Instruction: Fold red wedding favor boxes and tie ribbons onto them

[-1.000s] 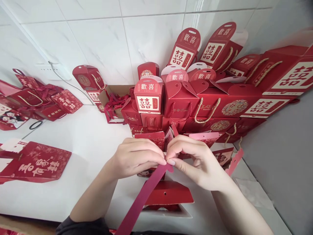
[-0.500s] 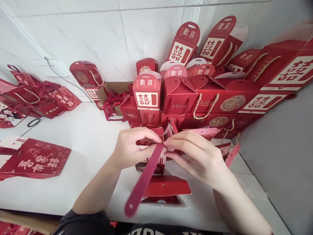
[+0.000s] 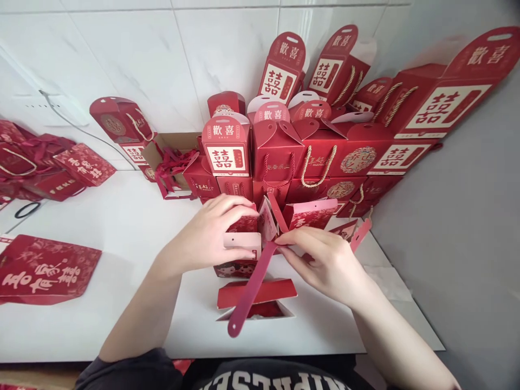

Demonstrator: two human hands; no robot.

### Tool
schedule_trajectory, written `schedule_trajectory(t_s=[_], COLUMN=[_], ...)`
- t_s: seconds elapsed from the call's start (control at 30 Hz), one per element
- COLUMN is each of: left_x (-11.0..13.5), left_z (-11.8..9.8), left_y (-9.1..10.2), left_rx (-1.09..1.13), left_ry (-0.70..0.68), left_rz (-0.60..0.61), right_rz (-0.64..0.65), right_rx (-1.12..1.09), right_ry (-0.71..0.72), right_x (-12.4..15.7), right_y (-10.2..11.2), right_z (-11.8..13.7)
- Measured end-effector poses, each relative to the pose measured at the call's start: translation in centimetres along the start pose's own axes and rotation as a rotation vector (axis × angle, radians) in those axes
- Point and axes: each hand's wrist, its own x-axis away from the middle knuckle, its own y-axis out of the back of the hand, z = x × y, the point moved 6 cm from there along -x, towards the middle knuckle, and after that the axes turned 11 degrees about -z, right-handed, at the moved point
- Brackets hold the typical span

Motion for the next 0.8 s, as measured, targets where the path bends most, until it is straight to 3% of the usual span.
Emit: schedule_trajectory(t_s=[0.1,0.2,0.3,0.4,0.53,0.6,0.67,0.73,0.8], left_x=[0.5,1.2,1.8,2.7,3.7,3.6,3.2,2.9,3.0], left_z=[2.7,4.2,5.2,7.5,10.5,9.5,7.0,3.5,-0.2], left_y=[-1.4,-2.6,-2.1,-0.5,2.3,3.7,4.1,2.8,0.6], left_rx=[-0.138,-0.137,-0.126,-0.256,-0.457,-0.486,-0.409,-0.204,0.035], left_ry=[0.062,0.098,0.157,0.27,0.373,0.315,0.207,0.055,-0.117], left_rz=[0.175,0.291,0.282,0.252,0.094,-0.073,-0.169,-0.062,0.172], right_rz=[-0.03,-0.116,-0.162,-0.171,-0.211,-0.221,-0.211,-0.198,-0.192], right_rx=[-0.107,-0.174,-0.163,-0.161,-0.173,-0.231,-0.299,-0.357,-0.41], right_ry=[-0.013,-0.029,-0.048,-0.049,-0.088,-0.124,-0.151,-0.164,-0.174], right_x=[1.5,2.7,3.6,4.3,5.2,5.7,6.0,6.2,6.2], right_y=[0.6,1.7,2.5,3.0,3.7,3.6,3.3,2.8,2.5], right_z=[0.3,0.4,0.3,0.2,-0.1,-0.3,-0.5,-0.4,-0.3])
